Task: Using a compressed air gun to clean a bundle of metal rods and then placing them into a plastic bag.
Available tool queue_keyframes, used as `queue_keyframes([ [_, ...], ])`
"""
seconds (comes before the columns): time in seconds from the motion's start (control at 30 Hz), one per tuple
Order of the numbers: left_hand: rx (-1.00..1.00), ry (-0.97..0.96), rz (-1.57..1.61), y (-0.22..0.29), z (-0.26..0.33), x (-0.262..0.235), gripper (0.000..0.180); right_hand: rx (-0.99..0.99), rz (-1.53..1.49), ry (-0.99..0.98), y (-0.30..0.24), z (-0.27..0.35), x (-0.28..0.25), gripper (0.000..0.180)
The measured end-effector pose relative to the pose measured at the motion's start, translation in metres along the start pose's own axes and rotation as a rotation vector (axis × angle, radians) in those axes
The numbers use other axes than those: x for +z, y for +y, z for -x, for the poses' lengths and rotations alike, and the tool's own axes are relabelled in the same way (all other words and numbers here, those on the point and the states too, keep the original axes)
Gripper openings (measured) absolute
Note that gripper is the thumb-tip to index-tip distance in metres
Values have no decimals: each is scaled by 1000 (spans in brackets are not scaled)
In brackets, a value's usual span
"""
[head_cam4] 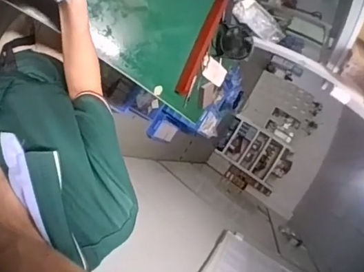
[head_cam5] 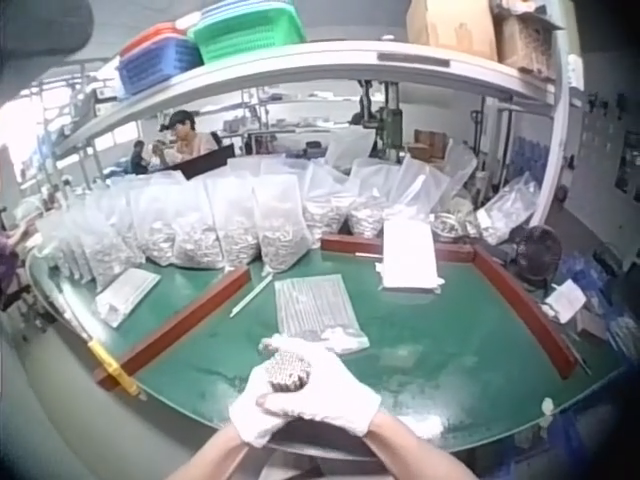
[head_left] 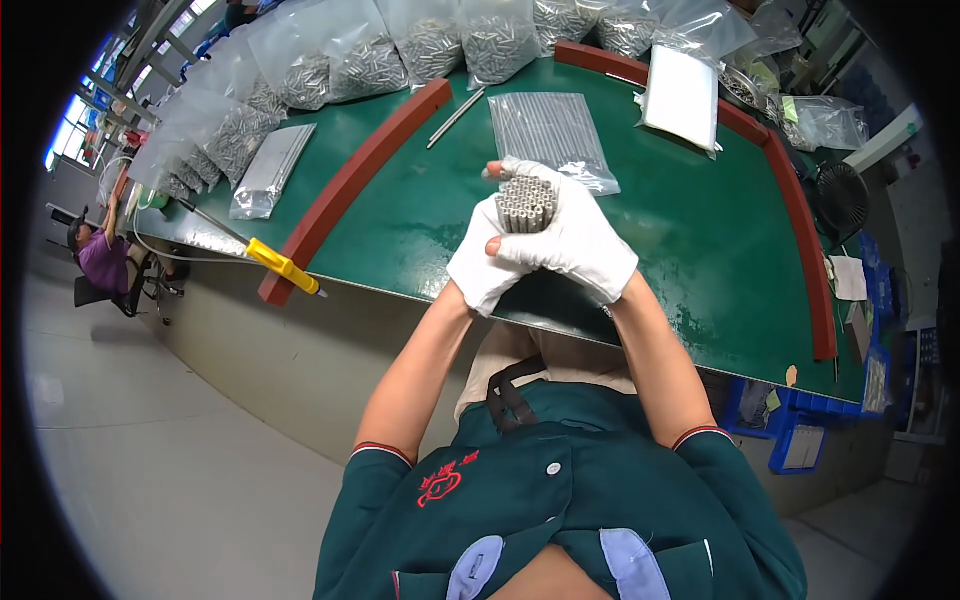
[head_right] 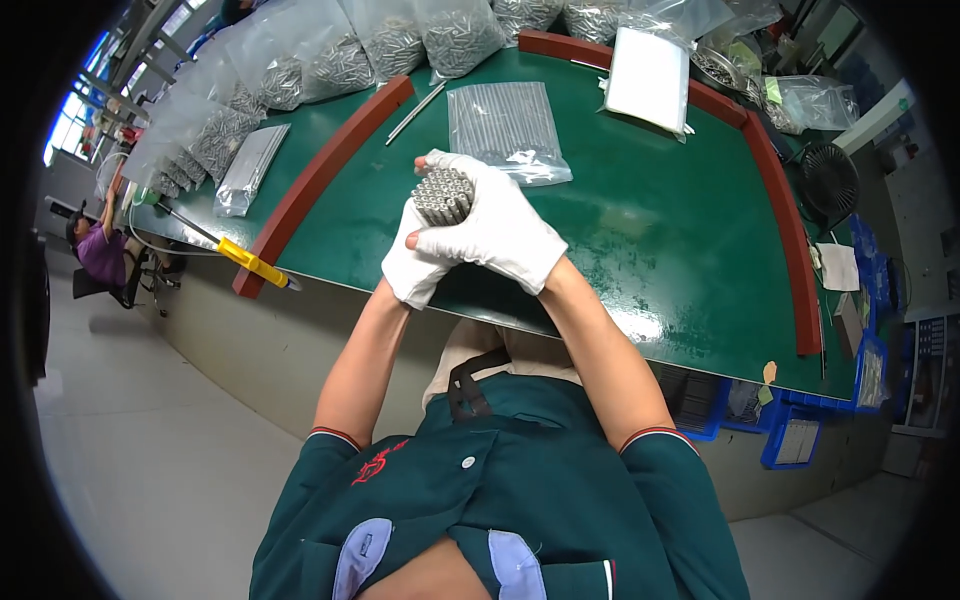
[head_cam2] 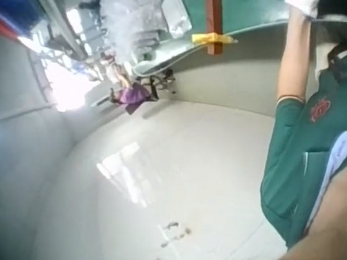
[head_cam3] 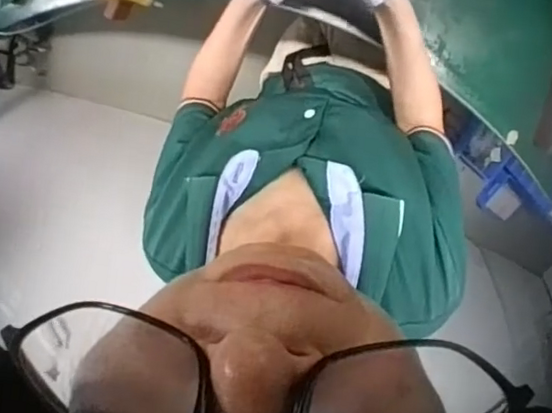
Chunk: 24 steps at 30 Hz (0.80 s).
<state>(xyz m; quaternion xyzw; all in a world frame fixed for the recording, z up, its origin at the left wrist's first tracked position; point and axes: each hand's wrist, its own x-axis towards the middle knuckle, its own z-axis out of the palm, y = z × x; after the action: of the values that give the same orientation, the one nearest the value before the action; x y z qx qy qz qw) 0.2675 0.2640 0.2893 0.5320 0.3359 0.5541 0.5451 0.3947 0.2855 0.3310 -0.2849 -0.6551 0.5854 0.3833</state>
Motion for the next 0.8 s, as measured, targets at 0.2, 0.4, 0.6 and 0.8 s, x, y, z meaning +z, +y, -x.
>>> queue_keyframes([
  [0.2, -24, -99, -158, 1, -2, 6, 31, 52, -118, -11, 0, 3, -13, 43],
  [0.4, 108, -54, -447, -19, -2, -3, 37, -34, -65, 6, -2, 4, -5, 36],
  [0.6, -36, -68, -196, -7, -3, 0, 47, 23, -70, -6, 3, 3, -7, 37],
  [0.8, 4, -42, -127, -8, -2, 0, 36, 11, -101, 17, -1, 1, -4, 25],
])
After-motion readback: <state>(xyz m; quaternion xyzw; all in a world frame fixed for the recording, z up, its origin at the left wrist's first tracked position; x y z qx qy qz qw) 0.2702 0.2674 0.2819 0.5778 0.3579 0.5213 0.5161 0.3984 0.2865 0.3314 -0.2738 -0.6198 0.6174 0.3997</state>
